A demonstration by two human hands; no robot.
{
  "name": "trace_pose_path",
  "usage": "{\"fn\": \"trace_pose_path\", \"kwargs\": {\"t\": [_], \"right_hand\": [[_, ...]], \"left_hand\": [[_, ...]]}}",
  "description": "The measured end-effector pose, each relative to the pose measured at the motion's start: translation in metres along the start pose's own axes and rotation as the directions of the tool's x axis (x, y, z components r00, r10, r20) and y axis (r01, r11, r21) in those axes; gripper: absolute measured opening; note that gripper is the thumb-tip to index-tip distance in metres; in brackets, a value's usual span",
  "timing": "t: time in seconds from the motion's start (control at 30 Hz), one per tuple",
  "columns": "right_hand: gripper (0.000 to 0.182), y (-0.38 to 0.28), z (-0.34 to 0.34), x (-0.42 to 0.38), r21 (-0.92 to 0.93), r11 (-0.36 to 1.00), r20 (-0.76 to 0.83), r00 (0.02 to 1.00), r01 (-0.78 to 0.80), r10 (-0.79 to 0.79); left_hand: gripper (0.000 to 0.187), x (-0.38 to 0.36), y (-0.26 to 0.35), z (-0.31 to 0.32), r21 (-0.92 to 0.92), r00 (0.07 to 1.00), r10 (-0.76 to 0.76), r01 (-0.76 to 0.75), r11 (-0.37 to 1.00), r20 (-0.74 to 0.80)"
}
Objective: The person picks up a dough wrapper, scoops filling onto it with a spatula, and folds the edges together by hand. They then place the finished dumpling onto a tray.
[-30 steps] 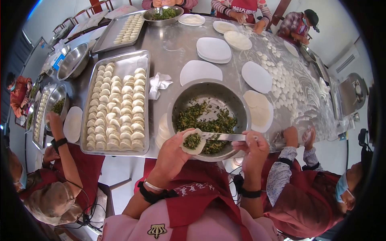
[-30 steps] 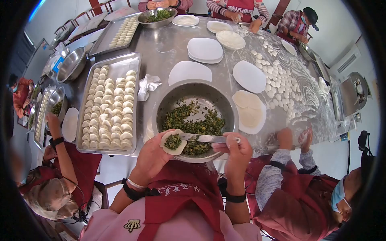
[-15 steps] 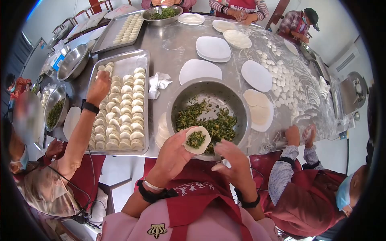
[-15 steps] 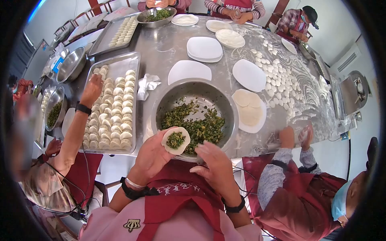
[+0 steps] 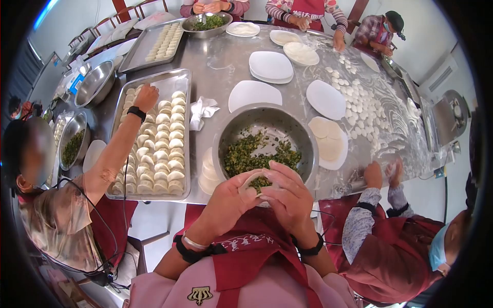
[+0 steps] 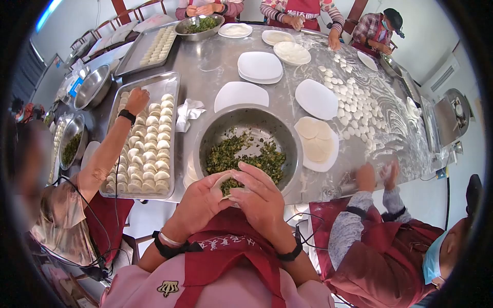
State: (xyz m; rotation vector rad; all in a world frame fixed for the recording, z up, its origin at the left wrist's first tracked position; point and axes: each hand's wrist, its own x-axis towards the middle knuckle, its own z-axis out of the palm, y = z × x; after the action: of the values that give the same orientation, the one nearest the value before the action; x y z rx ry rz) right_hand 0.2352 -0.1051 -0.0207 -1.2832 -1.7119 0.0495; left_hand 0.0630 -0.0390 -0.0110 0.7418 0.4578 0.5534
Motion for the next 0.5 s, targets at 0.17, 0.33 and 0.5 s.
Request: {"fn": "trace_pose_path", "kwargs": {"t": [0.17, 0.33, 0.5], "right_hand": [[0.021, -0.003, 0.002, 0.006, 0.079, 0.993, -0.041, 0.995, -0.089, 0.093], [0.02, -0.003, 0.004, 0.009, 0.155, 0.981, -0.053, 0.991, -0.116, 0.125], [0.036, -0.008, 0.007, 0.016, 0.166, 0.965, -0.069, 0.974, -0.202, 0.216]], "left_hand": [[0.051, -0.003, -0.003, 0.005, 0.216, 0.997, 0.073, -0.074, 0.974, 0.013], [0.043, 0.0, -0.01, 0.003, 0.356, 0.988, 0.153, -0.131, 0.925, -0.033], [0.039, 0.001, -0.009, 0.008, 0.332, 0.974, 0.213, -0.176, 0.927, -0.079]]}}
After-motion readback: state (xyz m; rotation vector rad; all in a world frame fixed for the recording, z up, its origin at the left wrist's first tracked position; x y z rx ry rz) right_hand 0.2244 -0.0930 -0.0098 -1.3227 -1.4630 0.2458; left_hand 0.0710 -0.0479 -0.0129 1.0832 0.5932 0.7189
